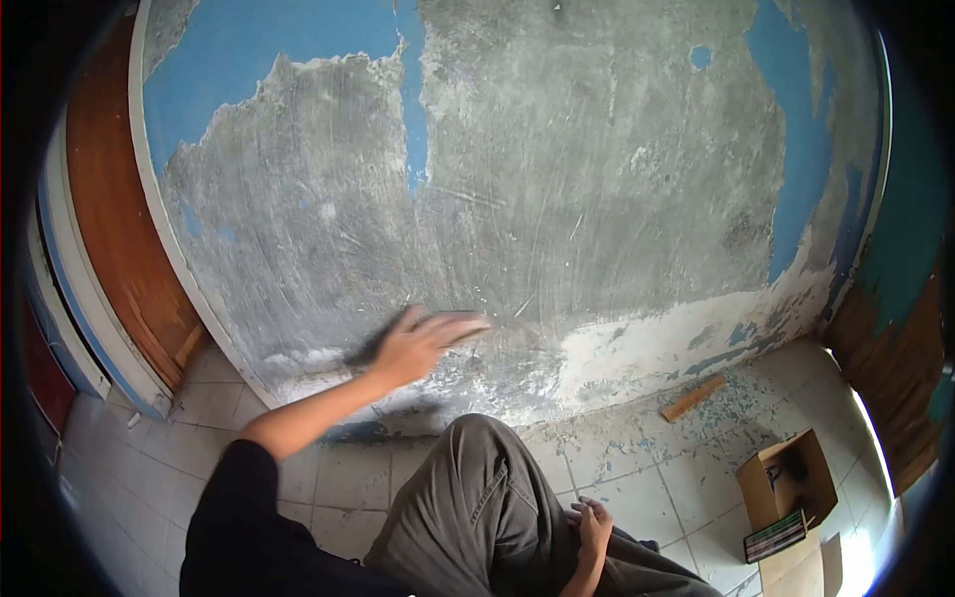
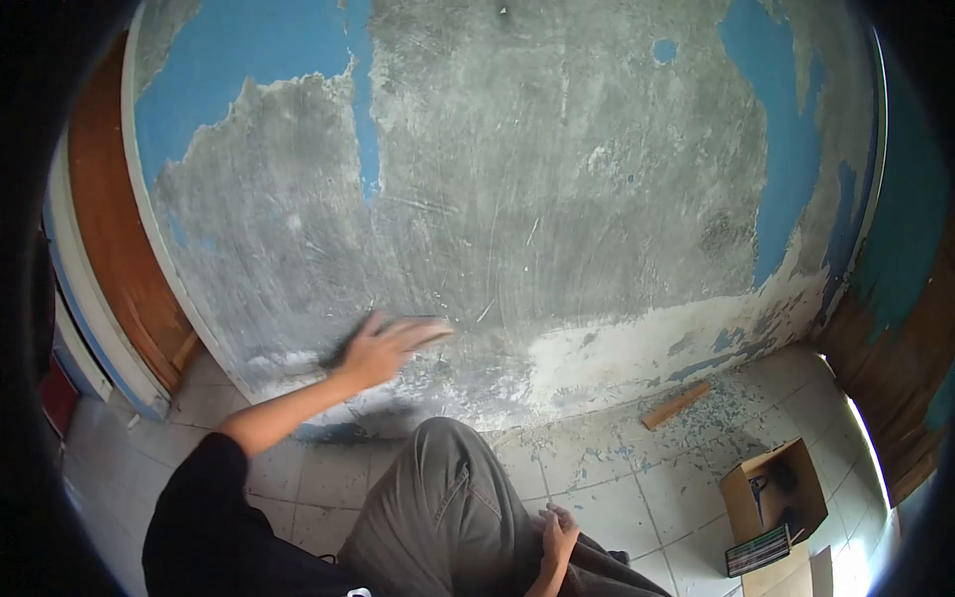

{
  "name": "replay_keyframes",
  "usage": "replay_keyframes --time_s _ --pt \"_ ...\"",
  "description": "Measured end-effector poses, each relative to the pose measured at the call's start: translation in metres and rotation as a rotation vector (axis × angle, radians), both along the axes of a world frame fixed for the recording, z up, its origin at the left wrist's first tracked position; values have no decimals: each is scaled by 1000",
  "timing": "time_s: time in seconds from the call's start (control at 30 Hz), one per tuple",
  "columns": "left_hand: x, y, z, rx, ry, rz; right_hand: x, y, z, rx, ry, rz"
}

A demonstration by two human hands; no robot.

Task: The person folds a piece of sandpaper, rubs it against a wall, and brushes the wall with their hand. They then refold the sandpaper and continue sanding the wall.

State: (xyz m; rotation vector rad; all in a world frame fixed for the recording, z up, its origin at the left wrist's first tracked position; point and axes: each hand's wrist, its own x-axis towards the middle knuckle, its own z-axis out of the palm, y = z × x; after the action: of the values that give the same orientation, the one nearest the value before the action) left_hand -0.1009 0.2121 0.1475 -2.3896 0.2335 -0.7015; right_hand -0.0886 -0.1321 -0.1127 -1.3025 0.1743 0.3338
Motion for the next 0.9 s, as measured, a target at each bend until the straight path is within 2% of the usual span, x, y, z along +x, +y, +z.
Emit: replay_keyframes --time_s 0.07,0.1,0.13,0.17,0.2,0.27,0.33,0.37,0.4,0.43,0.47,0.53,0.57,0.6,0.63,0.67,0.7,0.73,0.77,0.8,0.87,0.9 --pt "79 -38 -28 162 -150 -145 1 -1 -12 -127 -75 -16" --pt "129 -64 -54 -20 -103 -340 -1 -4 -13 -108 -64 11" --pt "170 -106 -69 35 -115 -332 -5 -12 -4 -104 -45 28" --pt "213 -156 -92 62 -34 -209 -19 -11 24 -33 -32 -33" --pt "228 -219 -93 -32 -10 -93 -27 -10 38 139 -16 -99" --pt "239 -335 -100 -501 188 95 -39 -17 30 216 -120 -153" --pt "201 -409 -88 -329 683 -135 -53 -19 40 218 -154 -145" --pt "183 -443 -95 -395 707 -242 -57 -15 53 254 -215 -189" --pt "163 -464 -92 -424 871 -365 -49 -16 32 204 -299 -189" --pt "130 -471 -76 -442 971 -542 -43 -23 27 150 -238 -152" --pt "98 -468 -65 -464 1008 -703 -35 -18 21 312 -220 -203" --pt "68 -450 -72 -407 1043 -857 -21 -6 2 238 -182 -327" --pt "61 -428 -82 -498 1062 -904 -19 -9 -2 235 -236 -286" --pt "56 -397 -90 -795 1172 -805 -20 -15 4 69 -417 -198" --pt "50 -364 -98 -1095 1266 -681 -22 -17 6 236 -168 -202" --pt "81 -330 -190 -1559 1288 -813 -22 -18 9 398 79 -206" --pt "88 -292 -222 -1576 740 -1134 -21 -15 19 362 154 -248" --pt "61 -260 -199 -2376 1124 -874 -19 -14 22 365 159 -252" --pt "120 -230 -272 -1765 1459 -52 -19 -14 24 362 147 -254" --pt "73 -210 -255 -2392 731 53 -20 -13 24 355 143 -251" --pt "68 -228 -235 -2910 290 109 -22 -13 24 330 146 -220" --pt "67 -237 -241 -2932 281 125 -22 -14 26 339 144 -221"
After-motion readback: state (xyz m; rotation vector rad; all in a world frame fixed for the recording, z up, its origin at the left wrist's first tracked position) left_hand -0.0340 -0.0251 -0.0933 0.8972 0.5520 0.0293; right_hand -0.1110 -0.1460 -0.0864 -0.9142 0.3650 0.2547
